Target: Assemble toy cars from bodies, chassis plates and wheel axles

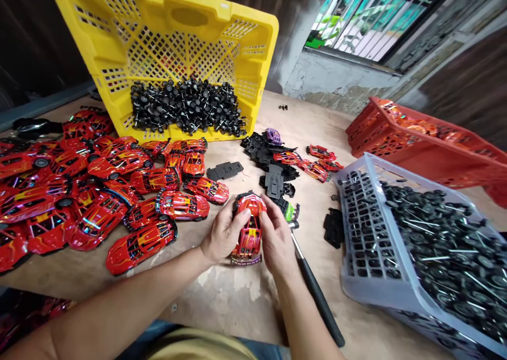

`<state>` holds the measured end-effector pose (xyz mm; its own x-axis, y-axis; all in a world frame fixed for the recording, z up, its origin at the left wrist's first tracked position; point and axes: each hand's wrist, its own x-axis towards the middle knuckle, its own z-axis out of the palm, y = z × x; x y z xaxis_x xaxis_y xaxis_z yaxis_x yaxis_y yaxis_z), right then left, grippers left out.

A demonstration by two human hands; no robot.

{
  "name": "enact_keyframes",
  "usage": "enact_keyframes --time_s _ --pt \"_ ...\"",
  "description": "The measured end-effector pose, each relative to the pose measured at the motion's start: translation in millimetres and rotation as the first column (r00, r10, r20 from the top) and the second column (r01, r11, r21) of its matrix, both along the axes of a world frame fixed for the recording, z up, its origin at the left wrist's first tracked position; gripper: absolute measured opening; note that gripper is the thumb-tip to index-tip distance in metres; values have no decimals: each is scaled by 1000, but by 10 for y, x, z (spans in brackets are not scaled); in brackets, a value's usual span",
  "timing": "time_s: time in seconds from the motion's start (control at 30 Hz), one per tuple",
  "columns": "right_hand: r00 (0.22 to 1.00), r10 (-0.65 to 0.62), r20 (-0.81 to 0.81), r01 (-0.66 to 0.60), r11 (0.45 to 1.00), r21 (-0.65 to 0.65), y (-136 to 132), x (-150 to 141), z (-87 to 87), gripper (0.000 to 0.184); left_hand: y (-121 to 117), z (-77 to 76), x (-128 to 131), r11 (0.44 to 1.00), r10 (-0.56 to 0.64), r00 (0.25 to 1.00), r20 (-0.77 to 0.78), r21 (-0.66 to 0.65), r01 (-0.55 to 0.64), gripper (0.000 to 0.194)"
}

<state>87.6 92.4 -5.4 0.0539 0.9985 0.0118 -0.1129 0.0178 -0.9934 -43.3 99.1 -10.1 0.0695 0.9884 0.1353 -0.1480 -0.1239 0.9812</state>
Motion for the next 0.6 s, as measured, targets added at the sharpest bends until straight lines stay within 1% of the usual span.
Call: enact_keyframes --time_s 0.07,0.13,0.23,0.37,0.47,0.53,0.6 --pt "996 80 -47 -80 997 -11 61 60 65 37 5 13 -8 996 -84 996 -3 21 84 33" --pt "995 101 -20 -101 994 35 87 105 117 30 21 30 -23 991 -134 991 32 13 133 32" --pt "995 58 76 -68 989 134 77 149 169 26 52 39 -53 987 -161 981 105 -11 163 33" --pt "976 23 216 -69 976 206 33 203 193 21 63 17 -77 978 -206 976 66 2 206 27" --pt "964 10 267 -75 969 235 12 227 169 20 49 0 -48 973 -230 971 65 22 229 26" --pt "953 -46 299 -44 957 288 5 216 142 19 32 0 -9 975 -223 971 92 31 221 30" --pt "936 -132 326 7 934 358 0 187 115 20 10 14 29 982 -189 978 87 41 186 38"
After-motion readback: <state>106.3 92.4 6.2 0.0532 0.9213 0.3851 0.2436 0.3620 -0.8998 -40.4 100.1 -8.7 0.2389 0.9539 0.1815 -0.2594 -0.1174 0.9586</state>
